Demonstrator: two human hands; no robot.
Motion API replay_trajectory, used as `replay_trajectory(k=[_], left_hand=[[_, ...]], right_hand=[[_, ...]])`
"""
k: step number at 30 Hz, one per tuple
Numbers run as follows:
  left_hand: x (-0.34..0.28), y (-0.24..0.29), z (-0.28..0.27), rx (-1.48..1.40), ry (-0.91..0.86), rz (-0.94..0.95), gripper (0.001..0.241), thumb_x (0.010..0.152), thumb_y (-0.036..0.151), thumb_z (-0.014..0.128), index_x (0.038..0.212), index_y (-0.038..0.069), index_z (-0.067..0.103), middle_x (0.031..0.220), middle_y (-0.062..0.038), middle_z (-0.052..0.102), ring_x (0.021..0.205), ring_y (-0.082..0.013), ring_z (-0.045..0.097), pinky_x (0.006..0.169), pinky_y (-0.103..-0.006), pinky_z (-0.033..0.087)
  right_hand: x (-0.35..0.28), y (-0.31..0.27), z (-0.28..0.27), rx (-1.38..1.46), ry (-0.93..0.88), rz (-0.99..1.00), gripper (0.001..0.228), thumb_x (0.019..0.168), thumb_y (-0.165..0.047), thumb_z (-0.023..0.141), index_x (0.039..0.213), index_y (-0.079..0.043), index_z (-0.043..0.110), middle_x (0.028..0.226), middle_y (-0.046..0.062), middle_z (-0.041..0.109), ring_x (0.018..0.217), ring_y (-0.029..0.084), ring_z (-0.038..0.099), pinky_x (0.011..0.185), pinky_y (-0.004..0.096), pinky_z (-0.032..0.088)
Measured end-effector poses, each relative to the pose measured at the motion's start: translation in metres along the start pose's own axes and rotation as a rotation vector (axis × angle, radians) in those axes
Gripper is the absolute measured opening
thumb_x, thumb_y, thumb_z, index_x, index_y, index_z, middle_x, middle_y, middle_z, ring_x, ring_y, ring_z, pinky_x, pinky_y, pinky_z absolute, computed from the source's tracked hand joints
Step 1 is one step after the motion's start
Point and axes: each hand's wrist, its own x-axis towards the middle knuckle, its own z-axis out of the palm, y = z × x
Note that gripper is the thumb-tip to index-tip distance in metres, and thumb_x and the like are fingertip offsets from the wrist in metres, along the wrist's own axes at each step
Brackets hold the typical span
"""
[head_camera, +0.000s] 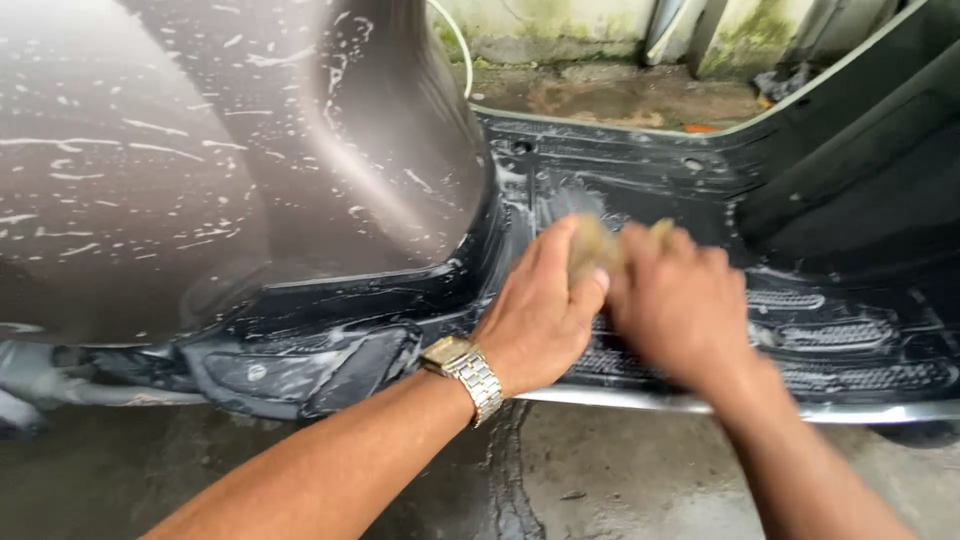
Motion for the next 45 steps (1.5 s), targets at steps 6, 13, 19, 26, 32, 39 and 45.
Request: replay_trajectory(k=[6, 13, 19, 26, 32, 39, 45], left_hand=[[-0.015, -0.013, 0.004, 0.698, -0.331, -0.003, 0.087, 0.076, 0.067, 0.02, 0.139, 0.008, 0.013, 0.148, -0.015, 0.004, 0.135, -0.0308, 0.001, 0.104, -0.0509, -0.002], [-0.011, -0.018, 0.012, 0.65, -0.157, 0.143, 0.071, 0.083, 0.056, 0.03, 0.133, 0.005, 0.029, 0.142, -0.018, 0.023, 0.129, -0.0355, 0.019, 0.101, -0.0552, 0.007], [-0.013, -0.02, 0.013, 0.744, -0.031, 0.214, 0.064, 0.082, 0.052, 0.041, 0.127, 0.007, 0.04, 0.136, -0.02, 0.034, 0.124, -0.0348, 0.028, 0.098, -0.0579, 0.017], [-0.022, -0.03, 0.016, 0.727, 0.073, 0.323, 0.042, 0.083, 0.034, 0.044, 0.113, 0.006, 0.053, 0.124, -0.017, 0.047, 0.114, -0.0335, 0.042, 0.091, -0.0568, 0.03], [-0.023, -0.029, 0.017, 0.773, 0.102, 0.29, 0.043, 0.084, 0.035, 0.042, 0.115, 0.008, 0.053, 0.123, -0.016, 0.048, 0.113, -0.0341, 0.042, 0.091, -0.0584, 0.029], [-0.038, -0.029, 0.01, 0.704, -0.013, 0.325, 0.05, 0.088, 0.035, 0.035, 0.124, 0.002, 0.044, 0.129, -0.024, 0.039, 0.123, -0.0412, 0.034, 0.097, -0.0597, 0.02], [-0.039, -0.019, 0.007, 0.783, -0.143, 0.244, 0.054, 0.09, 0.043, 0.029, 0.129, 0.006, 0.037, 0.138, -0.016, 0.03, 0.126, -0.035, 0.026, 0.096, -0.0624, 0.019]], right_hand=[[0.042, 0.026, 0.026, 0.283, 0.113, 0.105, 0.038, 0.085, -0.039, 0.042, 0.113, -0.017, 0.054, 0.111, 0.021, 0.056, 0.088, 0.051, 0.051, 0.076, 0.056, 0.038], [-0.03, 0.026, -0.028, -0.093, -0.211, 0.037, 0.034, 0.073, -0.049, 0.047, 0.09, -0.02, 0.055, 0.092, 0.006, 0.063, 0.081, 0.035, 0.064, 0.07, 0.046, 0.052], [0.033, 0.044, 0.032, 0.091, 0.182, 0.216, 0.031, 0.088, -0.042, 0.044, 0.106, -0.018, 0.048, 0.101, 0.014, 0.056, 0.086, 0.044, 0.049, 0.062, 0.055, 0.046], [-0.025, 0.008, -0.069, 0.014, -0.495, 0.222, 0.028, 0.076, -0.025, 0.045, 0.095, -0.01, 0.059, 0.099, 0.016, 0.062, 0.092, 0.039, 0.058, 0.075, 0.048, 0.047], [0.019, 0.027, -0.048, 0.266, -0.337, 0.314, 0.035, 0.076, -0.016, 0.048, 0.106, -0.025, 0.066, 0.103, 0.012, 0.064, 0.091, 0.035, 0.059, 0.079, 0.045, 0.047], [-0.032, 0.051, -0.01, 0.172, 0.269, -0.35, 0.054, 0.066, -0.006, 0.055, 0.12, -0.004, 0.051, 0.091, 0.026, 0.059, 0.086, 0.044, 0.058, 0.071, 0.054, 0.048], [-0.046, 0.067, -0.012, 0.096, -0.084, 0.177, 0.051, 0.076, -0.019, 0.04, 0.128, -0.022, 0.039, 0.104, 0.025, 0.054, 0.088, 0.049, 0.049, 0.075, 0.055, 0.043]])
